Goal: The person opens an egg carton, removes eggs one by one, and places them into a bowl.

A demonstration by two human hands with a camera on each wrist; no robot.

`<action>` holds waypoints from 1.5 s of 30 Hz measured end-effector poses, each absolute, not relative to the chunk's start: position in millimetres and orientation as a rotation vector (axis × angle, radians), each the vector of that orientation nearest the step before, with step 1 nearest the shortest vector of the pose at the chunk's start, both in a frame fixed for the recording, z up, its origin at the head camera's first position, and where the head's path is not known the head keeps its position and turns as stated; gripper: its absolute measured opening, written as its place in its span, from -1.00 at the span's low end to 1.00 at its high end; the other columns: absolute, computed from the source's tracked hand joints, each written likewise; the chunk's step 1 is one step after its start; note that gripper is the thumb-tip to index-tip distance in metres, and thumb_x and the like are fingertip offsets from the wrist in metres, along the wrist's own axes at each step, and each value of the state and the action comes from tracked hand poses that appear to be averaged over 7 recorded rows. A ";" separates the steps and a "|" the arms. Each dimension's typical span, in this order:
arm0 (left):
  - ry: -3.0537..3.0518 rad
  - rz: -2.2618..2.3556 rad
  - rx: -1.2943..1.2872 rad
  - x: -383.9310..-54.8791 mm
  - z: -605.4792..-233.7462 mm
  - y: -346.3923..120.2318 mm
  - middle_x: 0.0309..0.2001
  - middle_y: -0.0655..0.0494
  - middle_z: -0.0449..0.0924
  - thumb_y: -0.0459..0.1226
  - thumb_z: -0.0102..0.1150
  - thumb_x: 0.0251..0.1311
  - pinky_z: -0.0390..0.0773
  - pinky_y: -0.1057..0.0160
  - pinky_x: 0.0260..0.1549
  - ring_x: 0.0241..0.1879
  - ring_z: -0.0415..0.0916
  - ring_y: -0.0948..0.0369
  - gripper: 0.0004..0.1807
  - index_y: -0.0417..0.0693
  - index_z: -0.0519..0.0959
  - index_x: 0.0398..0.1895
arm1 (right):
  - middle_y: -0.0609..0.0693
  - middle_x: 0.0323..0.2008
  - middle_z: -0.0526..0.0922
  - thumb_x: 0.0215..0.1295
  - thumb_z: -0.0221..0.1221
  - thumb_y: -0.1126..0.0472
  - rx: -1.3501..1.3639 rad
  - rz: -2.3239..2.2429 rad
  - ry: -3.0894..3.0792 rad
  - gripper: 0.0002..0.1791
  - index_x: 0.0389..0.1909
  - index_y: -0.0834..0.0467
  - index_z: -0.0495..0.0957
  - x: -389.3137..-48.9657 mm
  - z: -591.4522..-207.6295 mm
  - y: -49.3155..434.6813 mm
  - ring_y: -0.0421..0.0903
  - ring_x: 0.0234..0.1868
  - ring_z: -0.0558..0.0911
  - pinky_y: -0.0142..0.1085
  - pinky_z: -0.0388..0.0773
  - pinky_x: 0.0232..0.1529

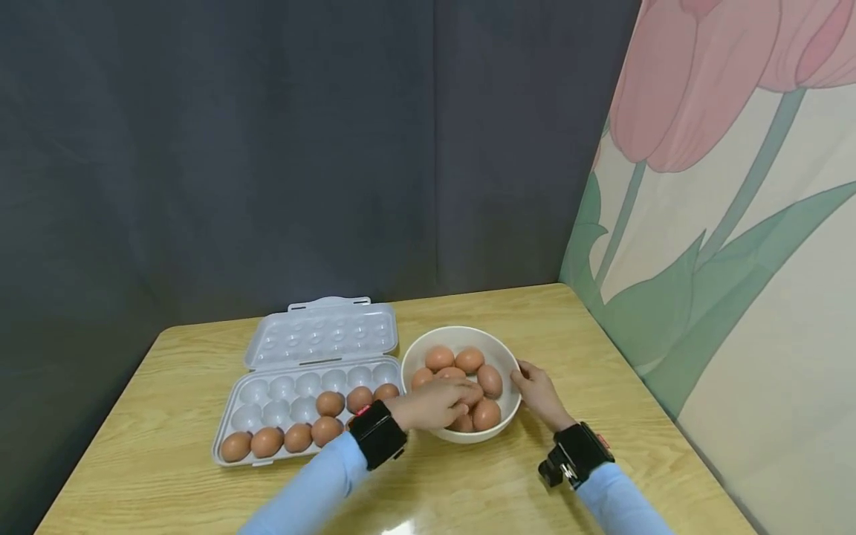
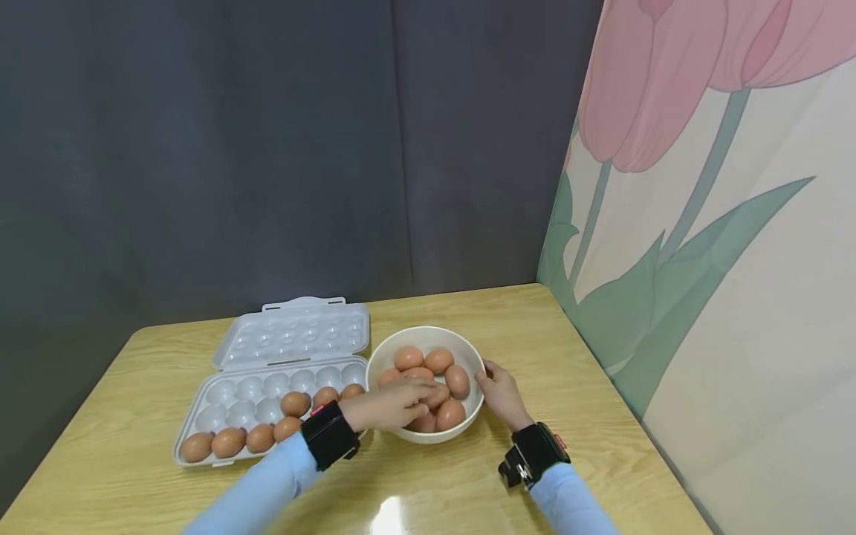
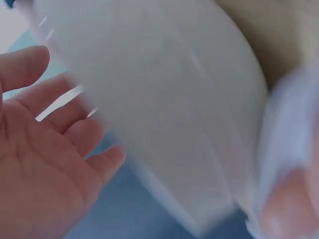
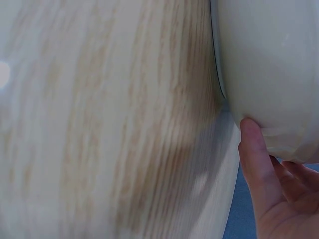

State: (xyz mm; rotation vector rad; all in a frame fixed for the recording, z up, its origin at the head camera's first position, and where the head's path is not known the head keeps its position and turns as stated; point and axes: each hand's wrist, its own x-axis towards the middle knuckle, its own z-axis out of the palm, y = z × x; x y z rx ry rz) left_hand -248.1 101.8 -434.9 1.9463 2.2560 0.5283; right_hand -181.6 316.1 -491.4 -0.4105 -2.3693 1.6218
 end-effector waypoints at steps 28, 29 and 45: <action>2.632 0.641 1.241 -312.9 -448.3 -38.9 0.04 -0.29 0.25 -0.25 -0.04 0.15 0.27 0.03 -0.07 -0.02 0.28 -0.14 -0.58 -0.41 0.34 -0.02 | 0.40 -0.08 0.36 0.26 -0.18 0.27 -0.441 1.668 -2.374 -0.56 0.11 0.41 0.20 -185.3 -482.8 323.4 0.06 -0.30 0.53 -0.26 0.51 -0.51; 2.629 0.640 1.179 -309.0 -444.1 -37.5 0.04 -0.29 0.25 -0.30 -0.01 0.12 0.27 0.00 -0.08 -0.03 0.28 -0.15 -0.63 -0.41 0.37 -0.06 | 0.40 -0.07 0.36 0.27 -0.18 0.27 -0.440 1.671 -2.374 -0.56 0.12 0.41 0.19 -185.0 -482.4 323.1 0.07 -0.30 0.53 -0.26 0.51 -0.51; 2.675 0.503 1.132 -306.0 -451.9 -36.4 -0.50 0.12 0.30 -0.39 0.08 -0.09 0.28 0.22 -0.50 -0.50 0.25 0.19 -0.90 -0.08 0.37 -0.54 | 0.40 -0.04 0.33 0.29 -0.21 0.23 -0.442 1.688 -2.383 -0.54 0.14 0.41 0.16 -185.5 -484.2 323.5 0.08 -0.24 0.51 -0.24 0.51 -0.45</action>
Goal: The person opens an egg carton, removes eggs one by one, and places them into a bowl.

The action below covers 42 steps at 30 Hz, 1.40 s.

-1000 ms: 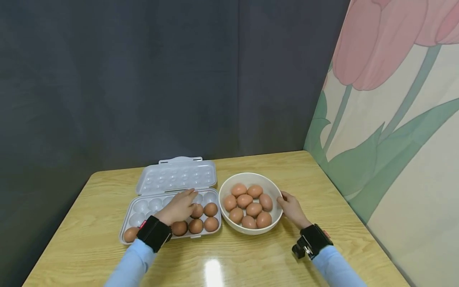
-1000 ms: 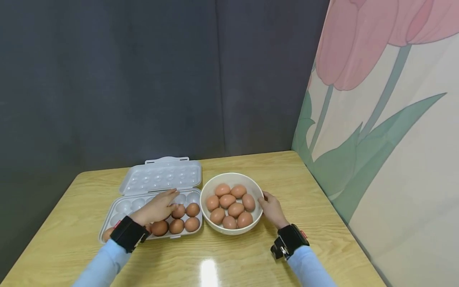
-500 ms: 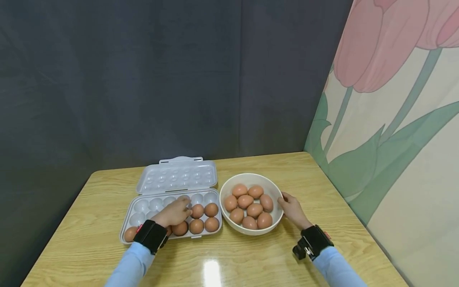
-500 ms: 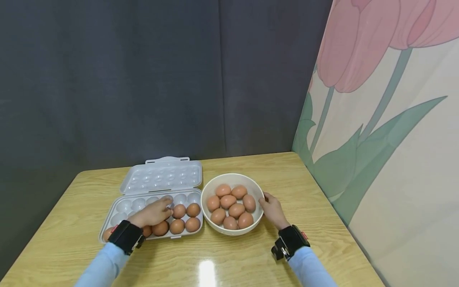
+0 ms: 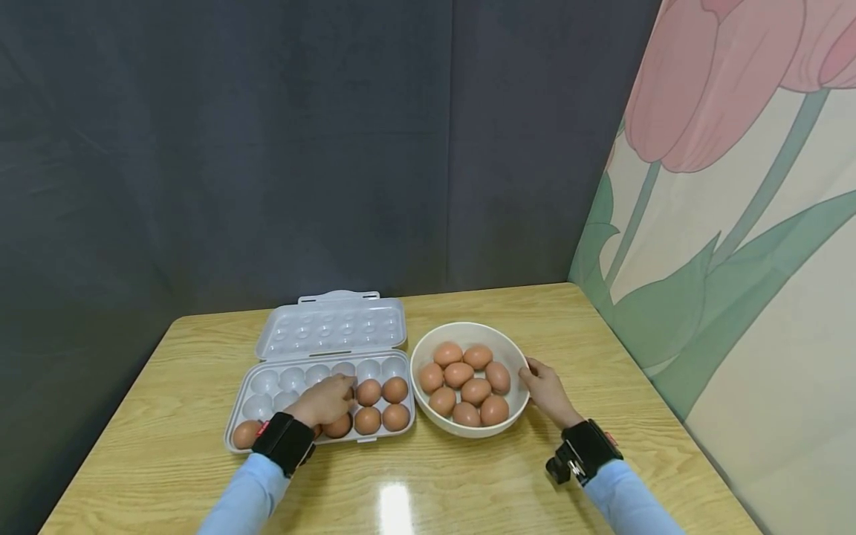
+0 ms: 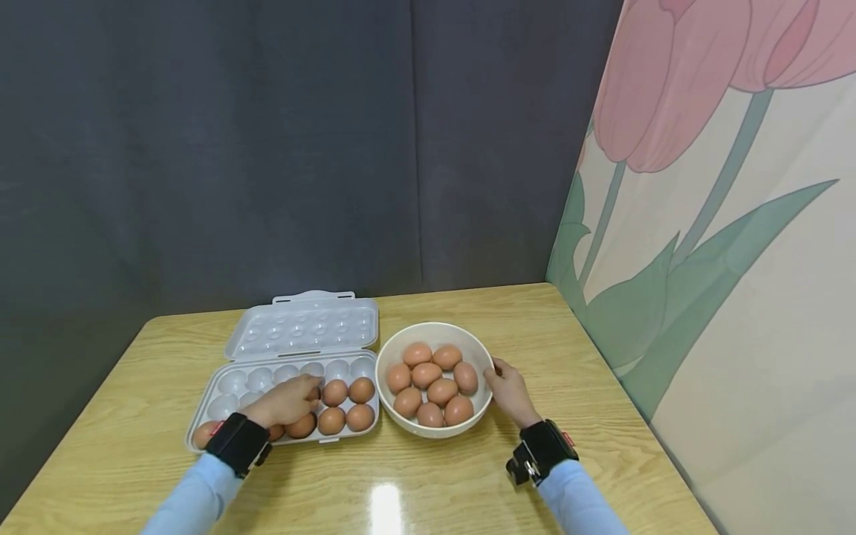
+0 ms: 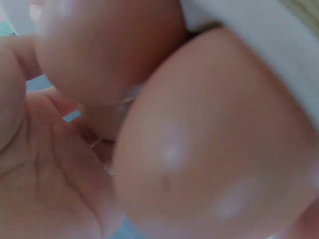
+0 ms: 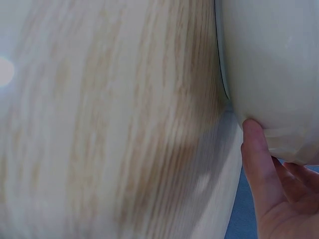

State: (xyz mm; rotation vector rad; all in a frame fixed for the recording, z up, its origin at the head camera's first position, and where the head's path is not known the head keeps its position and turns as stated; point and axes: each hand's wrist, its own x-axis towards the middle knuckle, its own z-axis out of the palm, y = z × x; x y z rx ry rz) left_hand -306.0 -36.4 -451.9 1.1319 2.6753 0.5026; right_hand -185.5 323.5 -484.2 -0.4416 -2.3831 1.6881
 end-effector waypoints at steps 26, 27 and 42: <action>2.601 0.639 0.959 -312.4 -454.6 -33.0 -0.61 0.15 0.33 -0.44 0.16 -0.19 0.33 0.25 -0.56 -0.56 0.31 0.19 -0.83 -0.13 0.38 -0.52 | 0.36 -0.10 0.40 0.28 -0.19 0.22 -0.466 1.680 -2.363 -0.57 0.11 0.38 0.23 -185.3 -485.1 323.0 0.05 -0.30 0.53 -0.26 0.50 -0.49; 2.608 0.632 0.962 -311.9 -454.5 -32.8 -0.61 0.15 0.32 -0.44 0.16 -0.19 0.32 0.25 -0.56 -0.56 0.30 0.20 -0.84 -0.13 0.39 -0.53 | 0.36 -0.10 0.40 0.27 -0.18 0.23 -0.465 1.674 -2.362 -0.57 0.10 0.38 0.24 -185.1 -485.1 322.8 0.05 -0.29 0.53 -0.25 0.50 -0.48; 2.735 0.416 1.083 -308.1 -452.5 -34.6 -0.54 0.11 0.26 -0.40 0.10 -0.08 0.34 0.21 -0.51 -0.54 0.28 0.18 -0.90 -0.07 0.38 -0.54 | 0.34 -0.13 0.42 0.28 -0.19 0.23 -0.478 1.649 -2.379 -0.58 0.09 0.37 0.25 -185.4 -484.6 322.6 0.03 -0.35 0.54 -0.24 0.47 -0.55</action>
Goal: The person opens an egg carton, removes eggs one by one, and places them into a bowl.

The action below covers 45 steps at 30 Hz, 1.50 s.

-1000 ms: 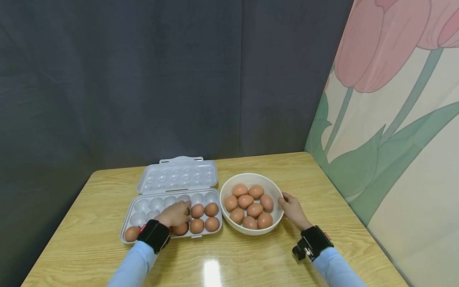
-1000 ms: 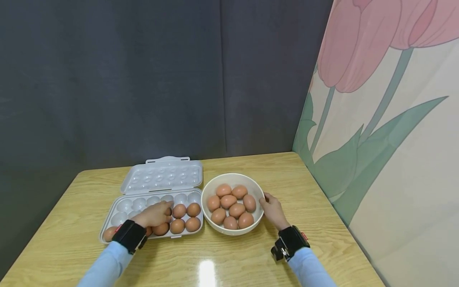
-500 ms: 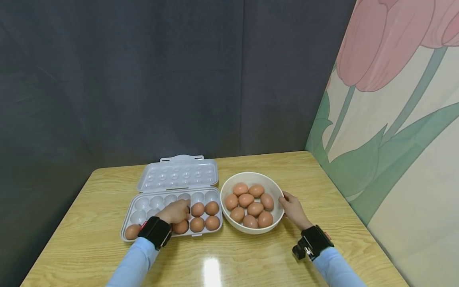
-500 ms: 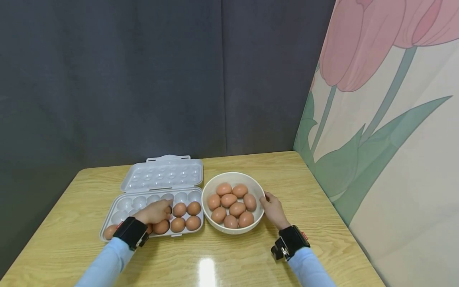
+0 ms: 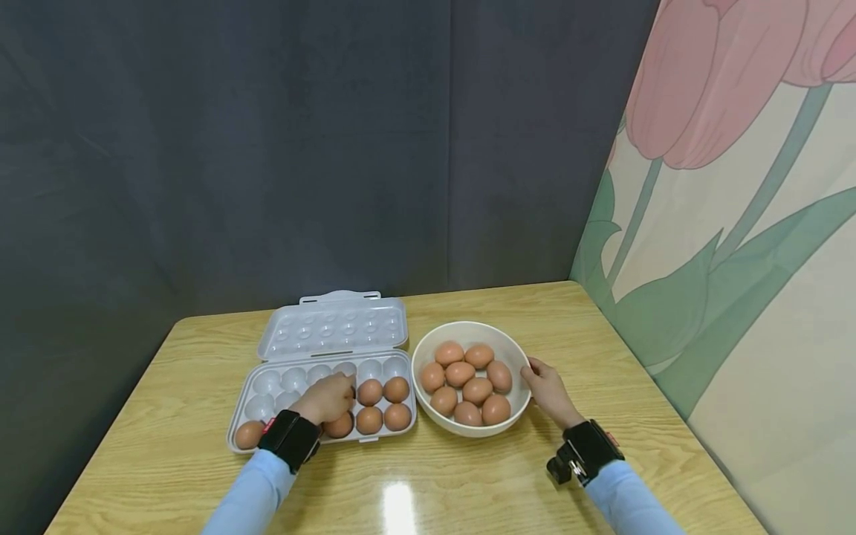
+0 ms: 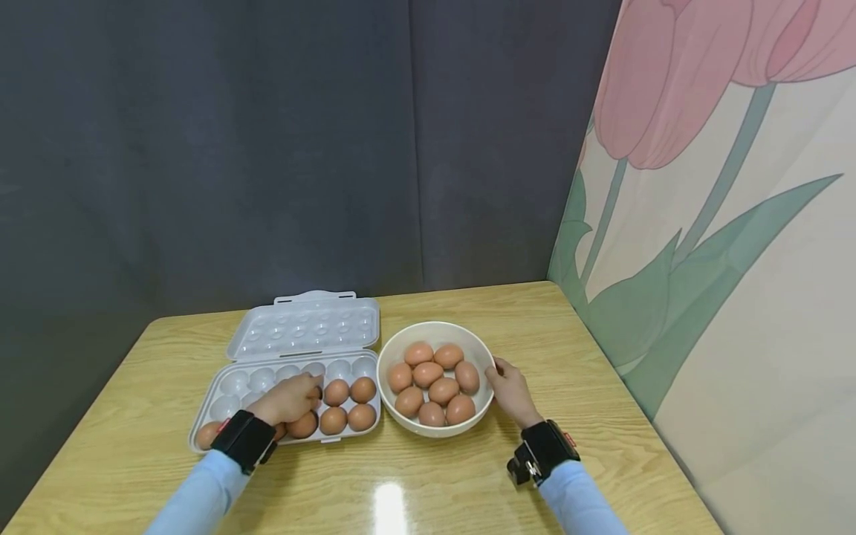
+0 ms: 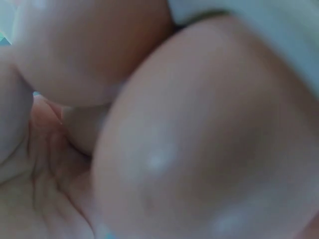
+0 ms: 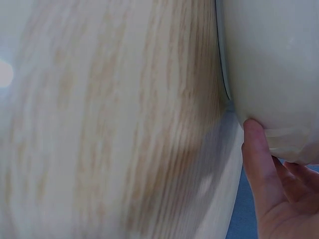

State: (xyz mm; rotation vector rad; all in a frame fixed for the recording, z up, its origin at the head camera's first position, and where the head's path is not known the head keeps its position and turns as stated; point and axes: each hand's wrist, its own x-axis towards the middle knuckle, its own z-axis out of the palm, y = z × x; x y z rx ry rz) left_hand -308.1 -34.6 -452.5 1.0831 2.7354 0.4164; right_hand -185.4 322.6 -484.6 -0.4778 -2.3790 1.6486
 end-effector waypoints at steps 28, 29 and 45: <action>2.861 0.293 1.280 -299.1 -408.4 -12.1 -0.37 0.09 0.42 -0.36 0.07 -0.05 0.40 0.22 -0.38 -0.37 0.42 0.15 -0.75 -0.14 0.55 -0.22 | 0.39 -0.07 0.38 0.28 -0.21 0.23 -0.459 1.642 -2.382 -0.56 0.10 0.42 0.21 -185.3 -483.4 323.0 0.08 -0.21 0.50 -0.27 0.49 -0.40; 2.852 0.288 1.304 -297.3 -406.2 -8.1 -0.37 0.09 0.41 -0.35 0.07 -0.04 0.40 0.24 -0.39 -0.38 0.42 0.15 -0.74 -0.14 0.54 -0.21 | 0.38 -0.08 0.39 0.28 -0.21 0.23 -0.467 1.649 -2.376 -0.56 0.10 0.41 0.22 -185.3 -483.4 322.7 0.08 -0.24 0.51 -0.27 0.49 -0.43; 2.691 0.271 1.659 -266.6 -387.6 92.0 -0.24 0.13 0.42 -0.25 0.00 0.10 0.37 0.28 -0.26 -0.28 0.38 0.21 -0.81 0.01 0.55 -0.22 | 0.37 -0.11 0.42 0.26 -0.19 0.23 -0.484 1.663 -2.349 -0.57 0.09 0.39 0.25 -187.6 -487.4 322.7 0.05 -0.29 0.54 -0.29 0.49 -0.47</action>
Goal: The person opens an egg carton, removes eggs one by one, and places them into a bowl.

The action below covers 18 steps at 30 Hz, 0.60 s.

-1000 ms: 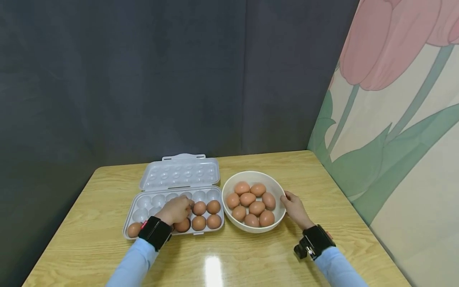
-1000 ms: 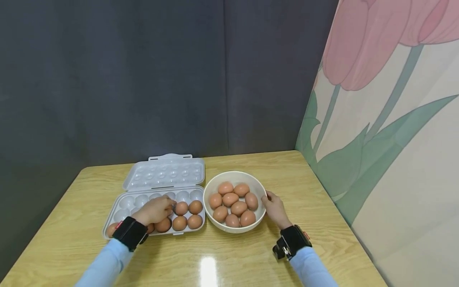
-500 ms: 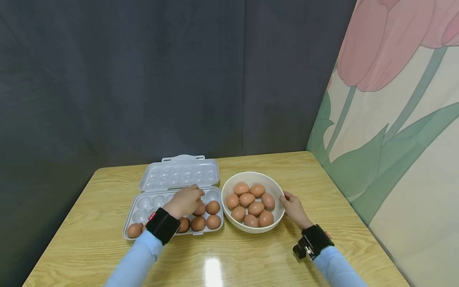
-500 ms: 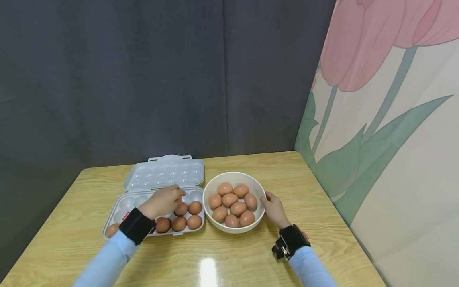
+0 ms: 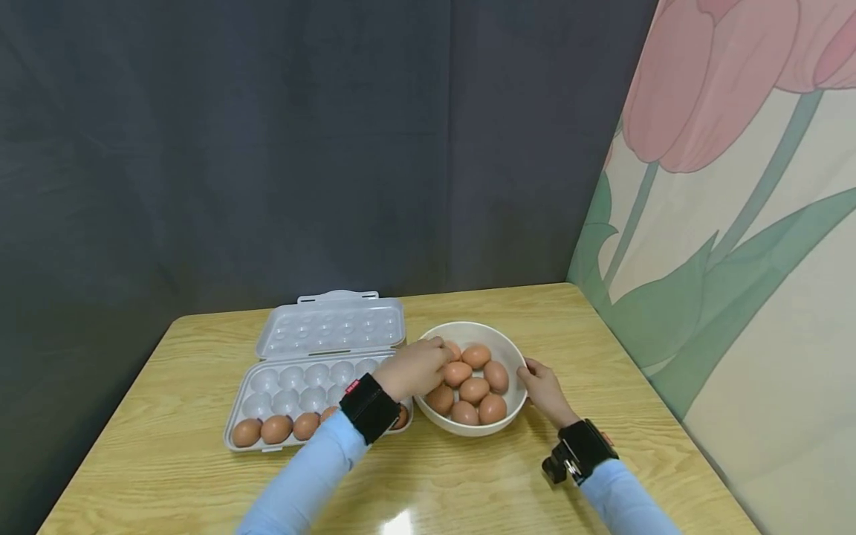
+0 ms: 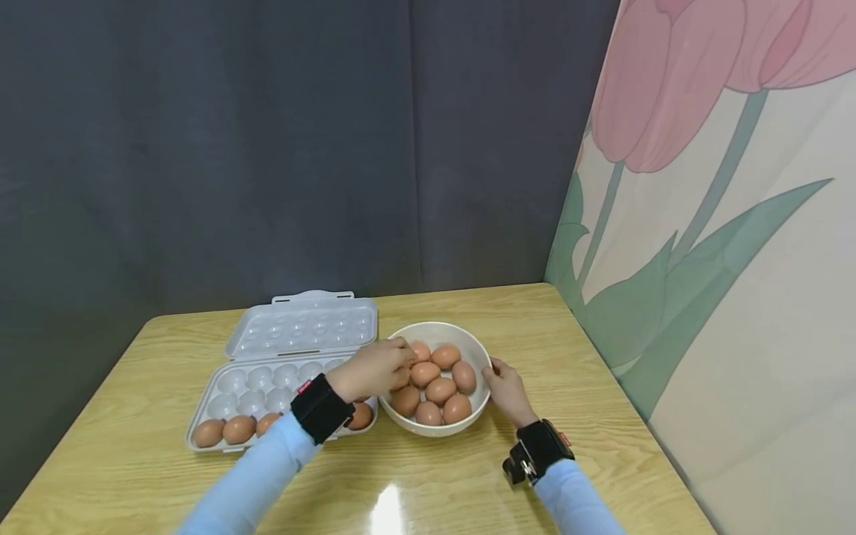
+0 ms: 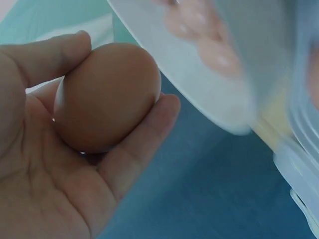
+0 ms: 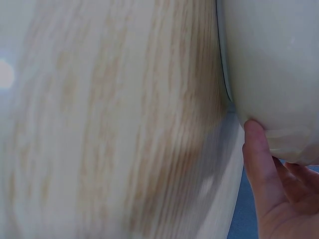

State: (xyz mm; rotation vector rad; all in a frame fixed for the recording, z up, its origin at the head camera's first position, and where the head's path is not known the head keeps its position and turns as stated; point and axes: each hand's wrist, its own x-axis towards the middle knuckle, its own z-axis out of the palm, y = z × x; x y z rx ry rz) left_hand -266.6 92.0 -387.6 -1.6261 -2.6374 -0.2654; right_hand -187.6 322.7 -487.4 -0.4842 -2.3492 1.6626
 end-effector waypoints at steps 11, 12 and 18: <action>-2.498 -0.084 -1.869 -243.3 -398.8 163.4 -0.34 0.24 0.38 -0.19 -0.01 0.13 0.32 0.37 -0.30 -0.37 0.33 0.29 -0.86 0.12 0.55 -0.30 | 0.29 -0.25 0.50 0.25 -0.14 0.27 -0.448 1.571 -2.338 -0.65 -0.02 0.38 0.38 -189.7 -486.6 315.1 0.03 -0.39 0.53 -0.29 0.47 -0.52; -2.488 -0.064 -1.889 -242.2 -401.6 167.4 -0.33 0.22 0.38 -0.20 -0.02 0.13 0.32 0.38 -0.31 -0.38 0.33 0.29 -0.85 0.08 0.54 -0.28 | 0.27 -0.27 0.50 0.25 -0.14 0.26 -0.443 1.552 -2.344 -0.65 -0.03 0.38 0.38 -190.0 -486.6 314.2 0.01 -0.40 0.52 -0.31 0.46 -0.52; -2.599 -0.074 -1.947 -238.6 -409.4 181.5 -0.30 0.21 0.38 -0.23 0.02 0.11 0.34 0.43 -0.39 -0.40 0.34 0.30 -0.81 0.00 0.53 -0.21 | 0.15 -0.31 0.51 0.30 -0.16 0.18 -0.445 1.544 -2.347 -0.64 -0.06 0.33 0.42 -189.8 -486.8 310.9 -0.11 -0.37 0.45 -0.36 0.41 -0.42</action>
